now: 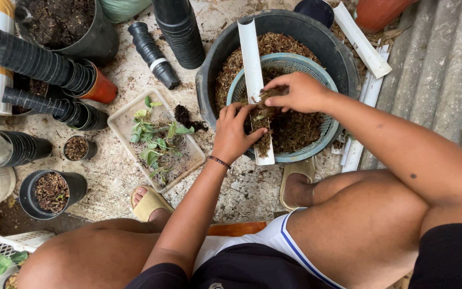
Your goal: The person plants small seedlings into a long white PVC planter filled with soil. They place each seedling into the soil, add more soil around the roots, and use a small container to pour additional soil into the planter.
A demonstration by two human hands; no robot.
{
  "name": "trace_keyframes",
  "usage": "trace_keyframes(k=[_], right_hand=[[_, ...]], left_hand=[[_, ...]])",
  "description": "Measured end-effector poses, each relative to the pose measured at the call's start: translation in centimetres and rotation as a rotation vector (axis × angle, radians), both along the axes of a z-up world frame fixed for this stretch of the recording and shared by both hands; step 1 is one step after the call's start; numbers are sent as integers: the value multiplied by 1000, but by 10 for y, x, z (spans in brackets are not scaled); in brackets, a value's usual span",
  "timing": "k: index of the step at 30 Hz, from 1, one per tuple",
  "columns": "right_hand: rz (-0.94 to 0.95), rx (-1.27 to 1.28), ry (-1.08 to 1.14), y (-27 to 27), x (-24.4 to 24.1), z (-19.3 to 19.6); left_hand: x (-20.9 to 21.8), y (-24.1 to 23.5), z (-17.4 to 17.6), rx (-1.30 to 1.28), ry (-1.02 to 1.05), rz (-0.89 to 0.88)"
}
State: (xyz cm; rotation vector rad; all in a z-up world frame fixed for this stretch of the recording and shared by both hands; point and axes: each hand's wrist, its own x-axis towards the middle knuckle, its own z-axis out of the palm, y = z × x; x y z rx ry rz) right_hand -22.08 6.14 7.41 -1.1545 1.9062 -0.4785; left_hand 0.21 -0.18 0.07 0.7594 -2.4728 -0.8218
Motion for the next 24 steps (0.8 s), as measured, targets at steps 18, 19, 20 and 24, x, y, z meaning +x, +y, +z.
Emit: trace_keyframes(k=[18,19,20,24], right_hand=[[287,-139,536,-8,15,-18],[324,-117,548,-7,18,-18],[361,-97,560,-8,22,-19],[411,-153,567,-8,21,-21]], left_hand=[[-2,-4,-7,-94,-100,0],[-2,-3,-9,-97,-110,-2],[-2,-4,-9,-101,-119,-5],[-2,-5,-10,-108,-109,-6]])
